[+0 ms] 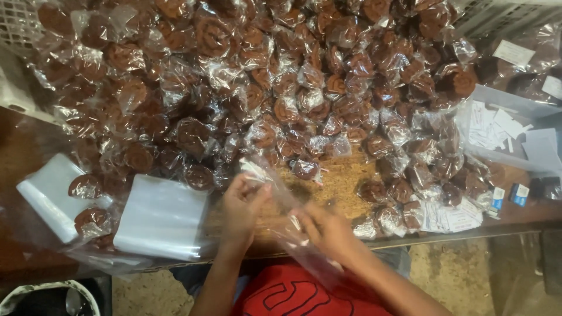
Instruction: Packaging individually wrapped bread rolls into larger plastic bags and sealing them with a stapler.
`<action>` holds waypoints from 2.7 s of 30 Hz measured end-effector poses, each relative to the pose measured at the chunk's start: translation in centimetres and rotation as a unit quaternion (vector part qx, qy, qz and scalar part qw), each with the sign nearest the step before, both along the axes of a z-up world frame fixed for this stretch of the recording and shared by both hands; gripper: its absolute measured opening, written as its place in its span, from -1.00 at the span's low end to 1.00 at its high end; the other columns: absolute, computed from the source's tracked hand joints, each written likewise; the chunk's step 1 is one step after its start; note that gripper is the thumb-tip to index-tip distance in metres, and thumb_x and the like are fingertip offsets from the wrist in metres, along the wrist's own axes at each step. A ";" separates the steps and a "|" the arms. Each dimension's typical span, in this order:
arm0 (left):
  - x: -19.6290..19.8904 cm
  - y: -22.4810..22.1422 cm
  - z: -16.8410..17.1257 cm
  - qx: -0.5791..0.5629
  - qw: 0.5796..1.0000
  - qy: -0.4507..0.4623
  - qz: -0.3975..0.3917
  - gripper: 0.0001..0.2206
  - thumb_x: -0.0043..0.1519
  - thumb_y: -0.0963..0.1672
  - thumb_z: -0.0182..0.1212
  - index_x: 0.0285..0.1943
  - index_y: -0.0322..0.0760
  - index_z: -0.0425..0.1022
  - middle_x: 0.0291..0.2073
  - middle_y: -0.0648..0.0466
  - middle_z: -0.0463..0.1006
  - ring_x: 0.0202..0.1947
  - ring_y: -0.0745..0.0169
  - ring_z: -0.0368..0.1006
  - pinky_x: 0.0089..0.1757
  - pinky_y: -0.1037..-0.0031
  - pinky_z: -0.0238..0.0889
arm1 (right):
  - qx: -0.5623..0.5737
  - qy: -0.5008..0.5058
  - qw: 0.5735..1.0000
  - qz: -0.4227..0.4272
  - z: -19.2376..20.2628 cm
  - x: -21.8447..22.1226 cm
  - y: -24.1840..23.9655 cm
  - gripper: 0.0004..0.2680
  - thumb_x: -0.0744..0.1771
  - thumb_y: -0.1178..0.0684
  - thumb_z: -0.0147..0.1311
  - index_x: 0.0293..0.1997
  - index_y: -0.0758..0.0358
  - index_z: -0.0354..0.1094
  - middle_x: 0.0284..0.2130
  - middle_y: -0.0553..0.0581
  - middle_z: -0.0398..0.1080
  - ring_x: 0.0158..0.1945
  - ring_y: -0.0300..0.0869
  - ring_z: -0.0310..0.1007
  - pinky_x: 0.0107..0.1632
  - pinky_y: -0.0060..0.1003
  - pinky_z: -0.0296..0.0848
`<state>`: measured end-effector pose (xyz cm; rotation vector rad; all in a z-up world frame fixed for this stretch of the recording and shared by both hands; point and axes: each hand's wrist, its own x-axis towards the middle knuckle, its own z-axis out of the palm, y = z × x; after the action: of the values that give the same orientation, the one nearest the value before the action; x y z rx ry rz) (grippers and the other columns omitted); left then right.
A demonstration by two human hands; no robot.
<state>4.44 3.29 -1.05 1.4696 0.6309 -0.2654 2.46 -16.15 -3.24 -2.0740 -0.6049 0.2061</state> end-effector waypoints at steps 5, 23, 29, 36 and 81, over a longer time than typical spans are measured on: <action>-0.1 1.2 -4.3 -0.015 0.999 -0.015 0.047 -0.87 0.20 -0.20 0.30 -0.11 -0.33 0.61 -0.36 -0.12 0.66 -0.45 0.12 0.60 -0.37 0.41 0.46 | -0.128 -0.055 0.989 -0.040 -0.7 8.4 -0.8 -0.81 0.29 0.05 0.10 -0.03 0.16 0.41 -0.35 0.26 0.54 -0.24 0.20 0.55 -0.18 0.04 0.53; -1.4 0.5 -11.8 0.213 0.924 -0.298 -0.112 -0.84 0.23 -0.21 0.22 -0.07 -0.22 0.67 -0.25 -0.04 0.68 -0.18 -0.05 0.61 -0.14 0.28 0.46 | -0.282 -0.200 0.937 0.050 -0.1 25.8 0.7 -0.64 0.25 0.02 0.27 0.14 0.15 0.33 -0.01 0.28 0.33 0.05 0.24 0.39 0.17 0.03 0.41; -1.4 -0.2 -14.7 0.253 0.919 -0.268 -0.141 -0.84 0.21 -0.18 0.25 -0.05 -0.29 0.58 -0.18 -0.13 0.65 -0.09 -0.17 0.58 -0.07 0.16 0.47 | -0.303 -0.198 0.929 0.076 -1.5 25.6 3.9 -0.54 0.27 -0.08 0.27 0.32 -0.09 0.25 0.13 0.29 0.22 0.10 0.36 0.35 0.14 0.07 0.41; -2.2 5.2 -7.3 0.402 0.861 -0.004 -0.313 -0.79 0.32 0.12 -0.02 -0.02 0.33 0.50 -0.27 0.15 0.71 -0.22 0.03 0.66 -0.19 0.33 0.49 | -0.094 -0.149 0.984 -0.018 -1.0 12.6 1.4 -0.72 0.27 0.07 0.12 0.10 0.04 0.42 -0.08 0.21 0.37 0.05 0.11 0.41 0.09 -0.05 0.46; -2.0 -0.6 -3.9 -0.138 0.981 0.100 -0.091 -0.28 -0.12 -0.39 0.33 0.35 -0.48 0.35 -0.16 -0.26 0.43 -0.53 0.15 0.50 -0.51 0.56 0.46 | -0.020 0.051 0.972 0.228 0.8 3.9 -0.3 -0.76 0.31 0.15 0.02 0.08 0.18 0.45 -0.10 0.35 0.52 0.02 0.33 0.44 0.15 0.32 0.30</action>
<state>2.47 2.65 -4.99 1.2424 0.5933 -0.6251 6.36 -16.48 -2.44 -1.9220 -1.0147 0.5878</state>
